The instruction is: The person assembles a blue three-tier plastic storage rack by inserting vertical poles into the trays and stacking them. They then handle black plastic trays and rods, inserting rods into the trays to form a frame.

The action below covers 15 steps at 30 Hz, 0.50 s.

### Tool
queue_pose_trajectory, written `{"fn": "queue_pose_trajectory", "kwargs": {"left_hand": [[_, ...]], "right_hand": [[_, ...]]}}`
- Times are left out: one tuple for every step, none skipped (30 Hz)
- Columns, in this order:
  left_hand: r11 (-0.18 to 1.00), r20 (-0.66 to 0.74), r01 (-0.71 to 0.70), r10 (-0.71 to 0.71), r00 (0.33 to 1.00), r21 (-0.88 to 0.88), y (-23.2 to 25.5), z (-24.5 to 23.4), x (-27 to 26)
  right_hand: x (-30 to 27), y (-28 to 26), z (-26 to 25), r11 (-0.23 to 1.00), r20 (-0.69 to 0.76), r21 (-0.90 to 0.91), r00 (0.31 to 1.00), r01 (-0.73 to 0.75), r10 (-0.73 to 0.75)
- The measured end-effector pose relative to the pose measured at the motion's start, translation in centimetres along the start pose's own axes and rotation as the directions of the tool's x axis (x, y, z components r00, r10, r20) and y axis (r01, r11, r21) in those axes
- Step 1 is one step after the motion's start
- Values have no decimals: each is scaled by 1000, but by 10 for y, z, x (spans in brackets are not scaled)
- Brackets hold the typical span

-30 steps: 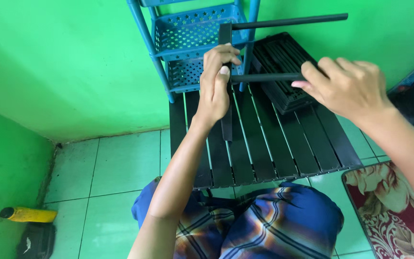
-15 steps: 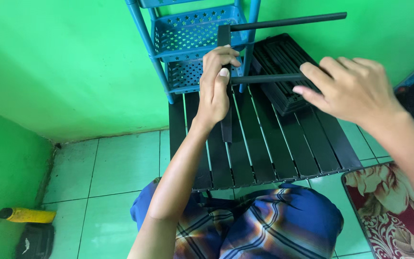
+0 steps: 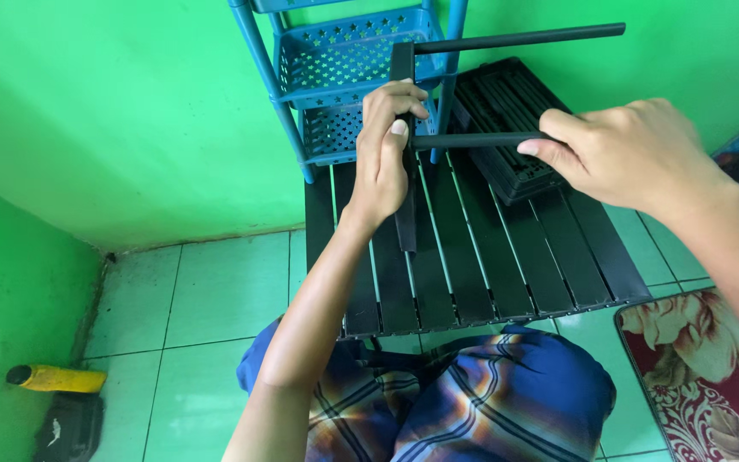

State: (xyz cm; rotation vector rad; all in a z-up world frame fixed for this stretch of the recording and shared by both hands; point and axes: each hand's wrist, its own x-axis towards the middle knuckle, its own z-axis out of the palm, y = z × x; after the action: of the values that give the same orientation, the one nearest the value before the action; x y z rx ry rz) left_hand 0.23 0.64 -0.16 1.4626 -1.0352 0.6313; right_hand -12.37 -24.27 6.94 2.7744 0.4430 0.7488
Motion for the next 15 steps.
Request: {"fn": "queue_pose_trajectory", "kwargs": {"left_hand": [[1000,11,1,-1,1000,6,-1,-2,0],[1000,23,1,-1,1000,11,-2,-4,0],[1000,21,5,-5,1000,23,-3,-5,-1],[999,19,9,-9,1000,34,-5,-7,-1],[999,17,13,-14,1000,45,-8,-9,-3],[999,-23,24,-24,999,28,-11,-12,-6],[999,-65,34,-33,997,11,-16,-16,-8],[999,-107,43,-43,993,-6,-21,-20,-11],[998,-169,51,-56,984,-37,-26,-24,-15],[996,-230,57,-71,971,-68,-31,-28,-19],[993,-291,60,-86,953,-97,-36,-31,-25],[988,-357,71,-116,927,-138,-40,-31,-31],[981,-420,79,-148,895,-177,-45,-32,-37],[973,-479,84,-181,859,-216,-50,-33,-43],[956,-513,81,-222,829,-283,-54,-33,-49]], "right_hand": [[2,-3,-4,999,-20,36,1000,-4,4],[2,-5,-7,998,-38,62,999,-10,12],[0,-5,-11,996,-56,88,998,-18,23],[-4,-4,-14,993,-73,113,997,-27,35],[-9,-1,-16,994,-131,96,990,-43,56],[-17,4,-18,995,-188,80,979,-60,75],[-23,9,-16,995,-247,65,965,-76,89],[-29,15,-13,969,-262,203,945,-144,195],[-38,22,-9,918,-259,342,918,-202,299],[-42,23,4,845,-217,458,888,-275,406],[-48,24,16,753,-172,565,845,-336,506],[-54,22,30,645,-87,644,797,-412,597],[-58,17,47,518,10,710,742,-477,670],[-58,6,69,632,-25,662,830,-404,558],[-61,-3,86,728,-52,609,900,-315,433]]}}
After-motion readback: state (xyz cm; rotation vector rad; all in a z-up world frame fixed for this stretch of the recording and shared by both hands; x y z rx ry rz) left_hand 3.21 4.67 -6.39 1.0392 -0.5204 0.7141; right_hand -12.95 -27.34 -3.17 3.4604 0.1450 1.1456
